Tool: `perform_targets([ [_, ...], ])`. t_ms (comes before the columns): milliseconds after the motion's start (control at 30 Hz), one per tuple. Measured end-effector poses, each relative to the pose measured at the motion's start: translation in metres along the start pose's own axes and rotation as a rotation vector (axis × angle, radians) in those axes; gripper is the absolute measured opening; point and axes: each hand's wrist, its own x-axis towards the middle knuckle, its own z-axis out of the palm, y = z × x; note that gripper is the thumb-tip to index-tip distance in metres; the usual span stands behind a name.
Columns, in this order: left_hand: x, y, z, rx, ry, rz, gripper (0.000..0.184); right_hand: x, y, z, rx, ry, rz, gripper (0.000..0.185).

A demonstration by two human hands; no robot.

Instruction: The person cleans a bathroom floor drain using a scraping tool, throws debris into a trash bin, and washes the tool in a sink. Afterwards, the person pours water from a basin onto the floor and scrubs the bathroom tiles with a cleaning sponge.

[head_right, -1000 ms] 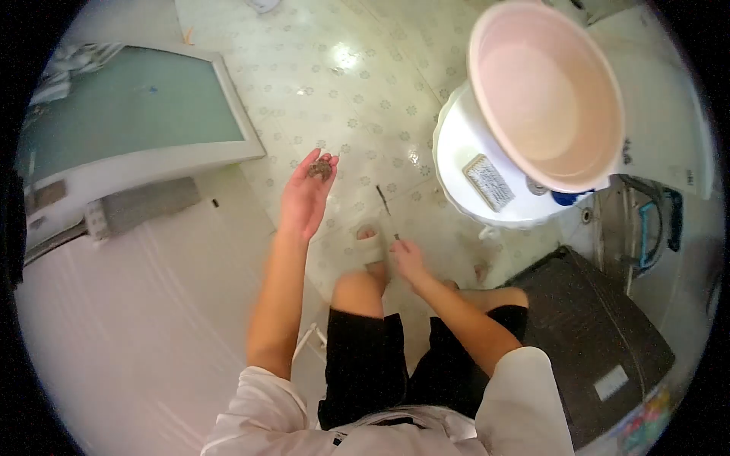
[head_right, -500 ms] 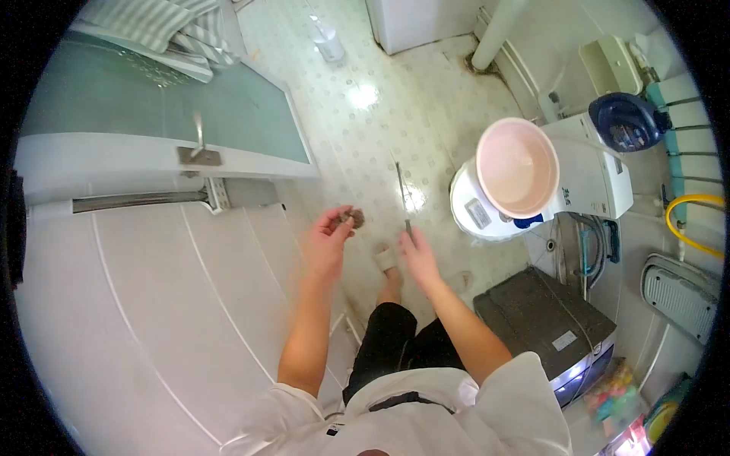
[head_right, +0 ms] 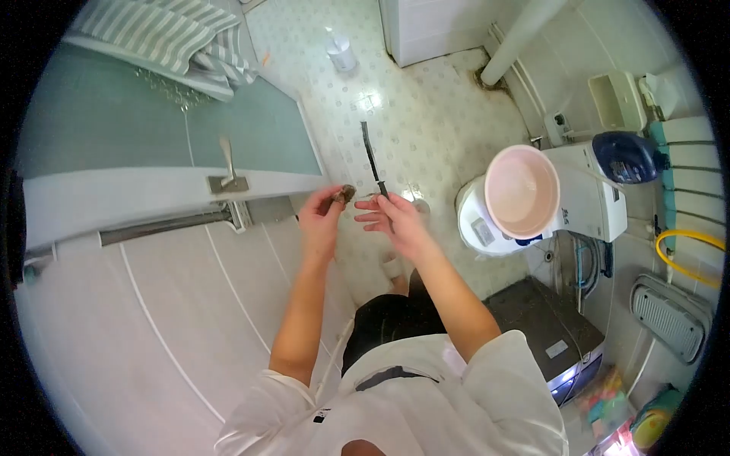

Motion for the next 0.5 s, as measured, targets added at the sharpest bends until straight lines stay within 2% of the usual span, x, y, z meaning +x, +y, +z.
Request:
perform_targets([
  [100,0.03,0.004,0.02,0.062,-0.04,-0.059,0.02,0.025,-0.029,0.009,-0.167,0.089,-0.091,0.022],
  [200,0.069,0.004,0.043,0.048,-0.077,0.07,0.02,0.055,-0.072,0.018,-0.334,0.117,-0.153,0.025],
  [367,0.131,0.044,0.069,0.382,-0.171,0.209,0.027,0.111,-0.123,0.018,-0.386,0.101,-0.209,0.027],
  [500,0.182,0.053,0.08,0.15,-0.07,0.125,0.031,0.147,-0.163,0.033,-0.394,0.045,-0.178,0.027],
])
